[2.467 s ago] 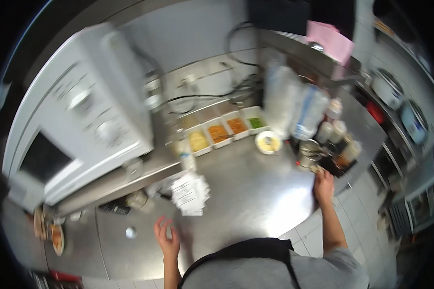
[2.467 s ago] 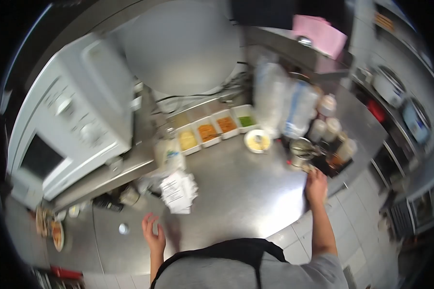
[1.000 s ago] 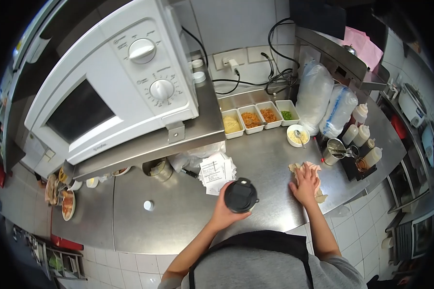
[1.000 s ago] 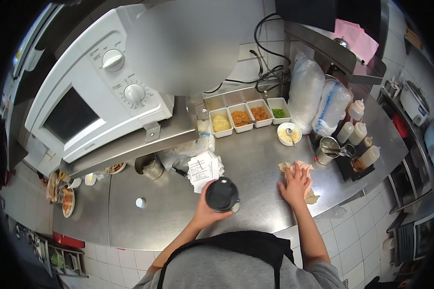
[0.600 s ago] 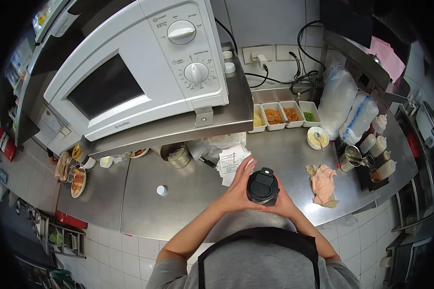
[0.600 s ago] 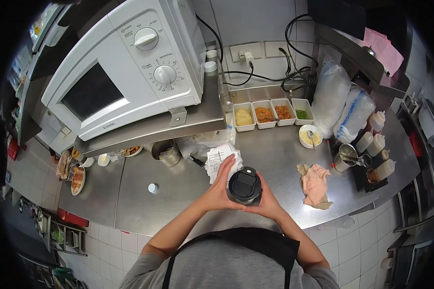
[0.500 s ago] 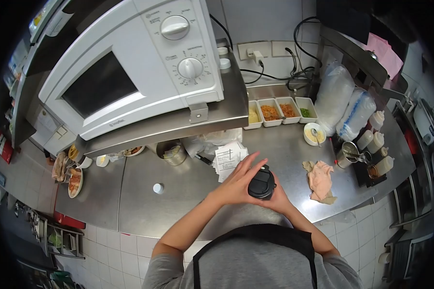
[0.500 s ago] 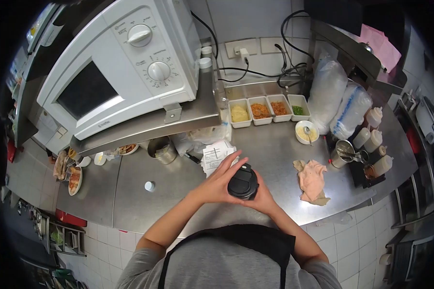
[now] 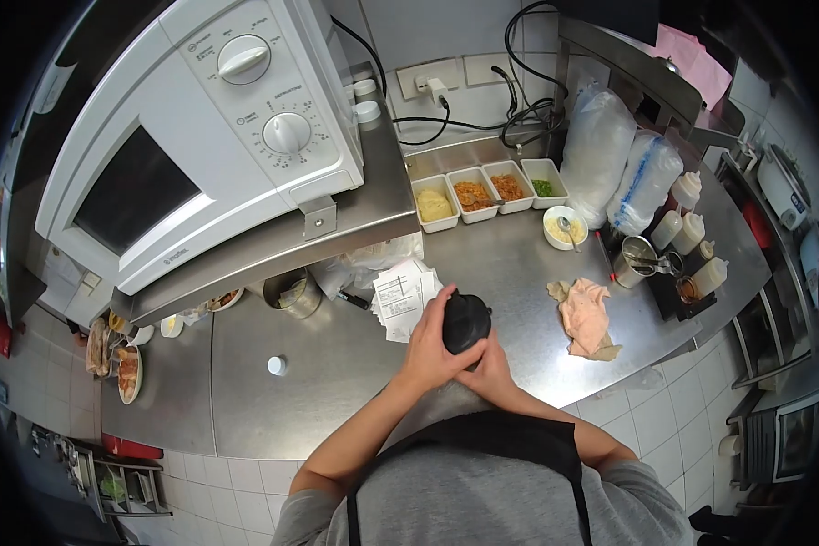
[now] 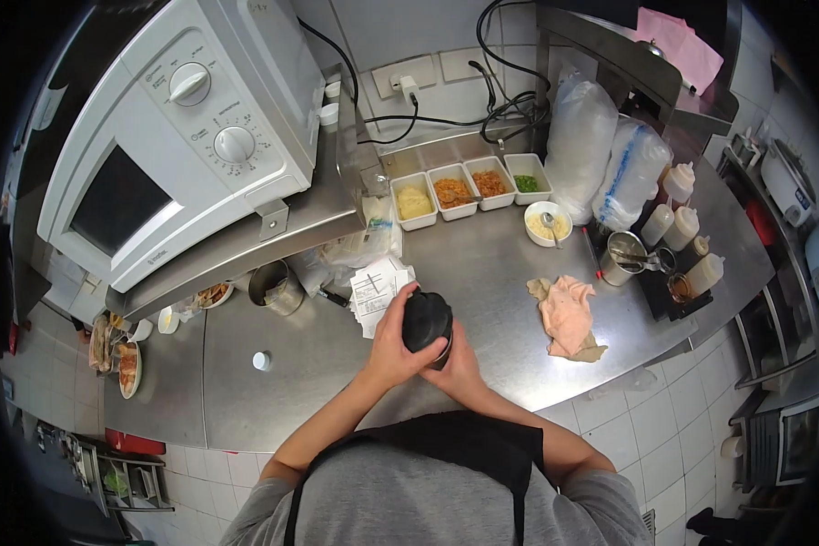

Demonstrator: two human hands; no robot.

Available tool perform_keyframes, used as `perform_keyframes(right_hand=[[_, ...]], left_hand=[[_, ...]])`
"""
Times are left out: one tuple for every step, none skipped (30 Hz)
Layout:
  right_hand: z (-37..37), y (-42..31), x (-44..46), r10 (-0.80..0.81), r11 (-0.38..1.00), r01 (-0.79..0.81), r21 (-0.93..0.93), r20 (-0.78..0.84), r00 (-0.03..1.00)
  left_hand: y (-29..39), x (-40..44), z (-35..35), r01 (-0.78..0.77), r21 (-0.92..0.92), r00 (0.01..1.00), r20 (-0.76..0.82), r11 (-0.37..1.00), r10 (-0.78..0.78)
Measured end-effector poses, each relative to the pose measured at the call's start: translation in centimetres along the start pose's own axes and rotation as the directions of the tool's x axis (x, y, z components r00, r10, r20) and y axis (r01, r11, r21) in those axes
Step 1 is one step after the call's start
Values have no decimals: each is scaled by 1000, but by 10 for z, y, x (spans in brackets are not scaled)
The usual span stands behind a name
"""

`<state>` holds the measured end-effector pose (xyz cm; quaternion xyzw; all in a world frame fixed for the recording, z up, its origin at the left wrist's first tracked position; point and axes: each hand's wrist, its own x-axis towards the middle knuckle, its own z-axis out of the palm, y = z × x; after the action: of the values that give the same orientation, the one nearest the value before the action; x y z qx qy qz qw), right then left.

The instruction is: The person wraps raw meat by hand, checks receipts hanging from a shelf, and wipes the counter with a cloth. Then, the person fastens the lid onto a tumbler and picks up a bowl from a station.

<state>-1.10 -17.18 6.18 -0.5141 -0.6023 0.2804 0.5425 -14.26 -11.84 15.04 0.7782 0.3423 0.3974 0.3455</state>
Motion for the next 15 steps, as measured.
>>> perform_keyframes(right_hand=[[-1, -1, -1, 19, 1000, -18, -22, 4, 1000], [-2, -3, -1, 37, 998, -37, -43, 7, 999], [-5, -7, 1, 68, 998, -66, -22, 50, 996], [-5, -5, 0, 77, 997, -77, -20, 52, 996], [-5, -2, -1, 87, 996, -86, -18, 55, 995], [-5, 0, -2, 96, 995, -95, -15, 59, 994], [-5, 0, 0, 83, 996, -82, -18, 70, 994], [-5, 2, -1, 74, 997, -73, -15, 76, 994], [-5, 5, -1, 64, 998, -64, -11, 81, 995], [-5, 7, -2, 55, 998, -54, -7, 87, 995], [-6, 10, -2, 40, 999, -38, -22, 101, 994], [-7, 11, -2, 24, 999, -20, -36, 115, 993], [-9, 11, -1, 7, 999, 0, -51, 127, 992], [-12, 10, 0, -3, 1000, 2, 6, 141, 990], [-18, 0, 3, -14, 998, 5, 63, 155, 988]], left_hand=[[-1, 1, -1, 45, -85, 999, -16, 995, -47], [-3, 1, -2, 89, -169, 995, -28, 982, -95], [-19, -1, -5, 97, -319, 992, -41, 943, -116], [-18, -2, -11, 156, -503, 978, -40, 850, -203], [-29, 0, -14, 112, -621, 975, -83, 776, -208], [-35, 3, -18, 60, -723, 967, -128, 688, -219], [-39, 0, -25, 66, -750, 965, -120, 659, -233], [-41, -3, -31, 70, -774, 963, -113, 629, -246], [-30, -5, -39, 81, -763, 961, -111, 642, -253], [-32, -8, -44, 82, -769, 963, -103, 634, -250], [-35, -11, -50, 82, -776, 964, -96, 626, -246], [-36, -14, -52, 81, -783, 966, -89, 617, -241], [-36, -17, -53, 79, -760, 959, -117, 645, -256], [-36, -21, -53, 89, -702, 962, -125, 706, -244], [-34, -24, -54, 96, -640, 964, -131, 762, -231]])
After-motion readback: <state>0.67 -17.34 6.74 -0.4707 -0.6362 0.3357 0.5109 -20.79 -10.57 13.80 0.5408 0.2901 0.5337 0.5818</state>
